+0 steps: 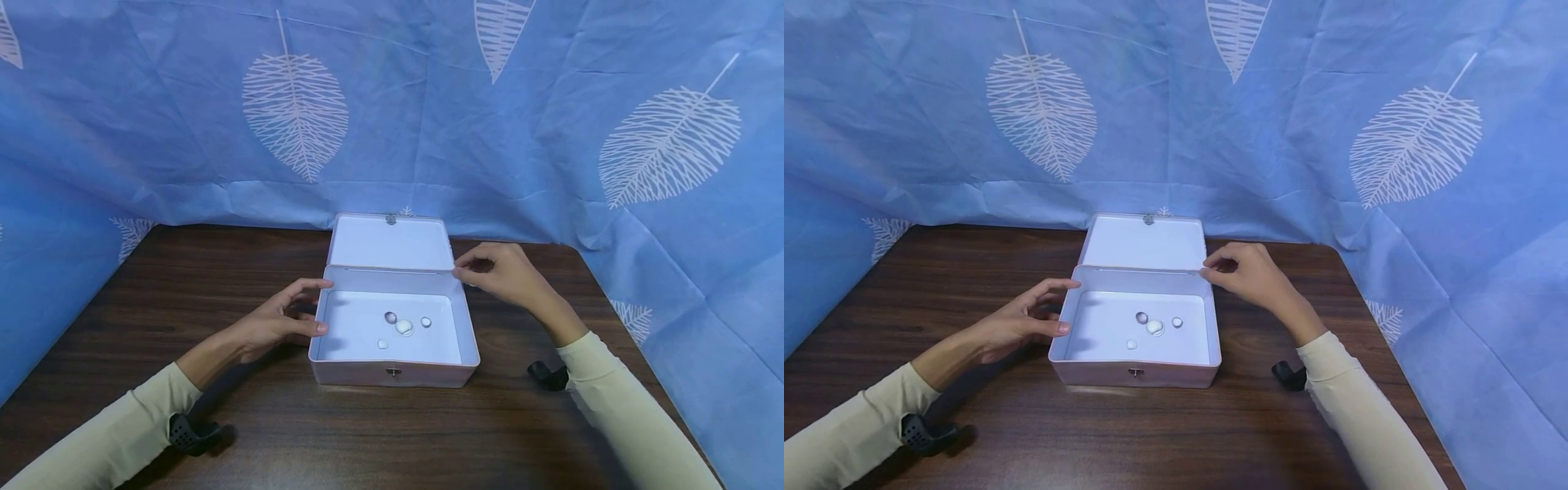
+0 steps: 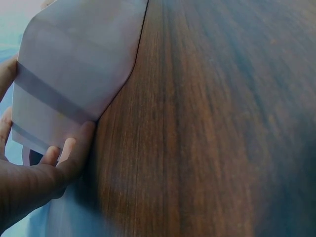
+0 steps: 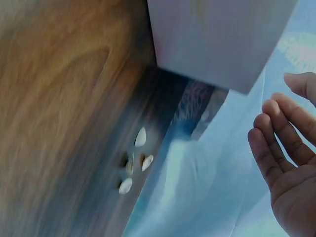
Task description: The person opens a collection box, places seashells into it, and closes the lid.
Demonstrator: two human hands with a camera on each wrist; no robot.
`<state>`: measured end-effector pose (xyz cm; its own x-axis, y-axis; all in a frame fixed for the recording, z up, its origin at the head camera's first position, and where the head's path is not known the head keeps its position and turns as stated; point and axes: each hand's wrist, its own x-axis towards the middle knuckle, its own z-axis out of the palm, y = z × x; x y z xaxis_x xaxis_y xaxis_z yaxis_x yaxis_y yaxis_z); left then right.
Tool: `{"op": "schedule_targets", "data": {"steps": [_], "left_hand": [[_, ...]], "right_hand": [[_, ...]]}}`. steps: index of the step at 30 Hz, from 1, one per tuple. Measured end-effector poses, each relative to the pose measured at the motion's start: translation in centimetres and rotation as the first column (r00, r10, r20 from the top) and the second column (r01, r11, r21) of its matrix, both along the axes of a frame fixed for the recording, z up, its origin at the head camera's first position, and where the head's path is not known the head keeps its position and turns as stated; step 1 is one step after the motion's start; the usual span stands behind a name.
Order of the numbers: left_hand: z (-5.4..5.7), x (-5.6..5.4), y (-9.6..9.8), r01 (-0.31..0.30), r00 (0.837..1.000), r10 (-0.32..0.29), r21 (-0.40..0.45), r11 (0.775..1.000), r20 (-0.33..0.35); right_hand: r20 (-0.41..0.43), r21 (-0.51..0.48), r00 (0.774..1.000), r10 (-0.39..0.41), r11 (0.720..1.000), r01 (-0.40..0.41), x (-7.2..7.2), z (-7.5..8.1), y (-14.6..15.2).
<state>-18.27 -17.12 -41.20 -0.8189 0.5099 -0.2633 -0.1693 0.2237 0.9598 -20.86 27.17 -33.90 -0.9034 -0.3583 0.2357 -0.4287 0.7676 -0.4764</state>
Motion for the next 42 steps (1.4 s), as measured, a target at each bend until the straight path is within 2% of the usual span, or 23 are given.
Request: {"op": "schedule_targets", "data": {"steps": [6,13,22,30,42], "left_hand": [[0.0,0.0,0.0,0.002,1.000,-0.002,-0.004,1.000,0.001],[0.0,0.0,0.0,0.006,1.000,-0.006,0.002,1.000,-0.002],[0.1,0.1,-0.1,0.006,1.000,-0.006,0.004,1.000,-0.012],[0.1,0.1,-0.1,0.013,1.000,-0.013,0.006,1.000,-0.025],[0.0,0.1,-0.1,0.015,1.000,-0.015,0.005,1.000,-0.028]], "right_hand": [[0.043,0.001,0.997,-0.070,0.998,0.070,-0.5,0.3,2.1],[0.072,0.047,0.988,-0.137,0.990,0.134,-1.6,-0.6,4.6],[0.126,0.106,0.976,-0.180,0.980,0.167,-2.9,-2.0,7.1],[0.196,0.141,0.958,-0.210,0.973,0.185,-4.0,-3.9,9.3],[0.264,0.152,0.938,-0.222,0.970,0.187,-5.2,-5.5,9.5]]}}
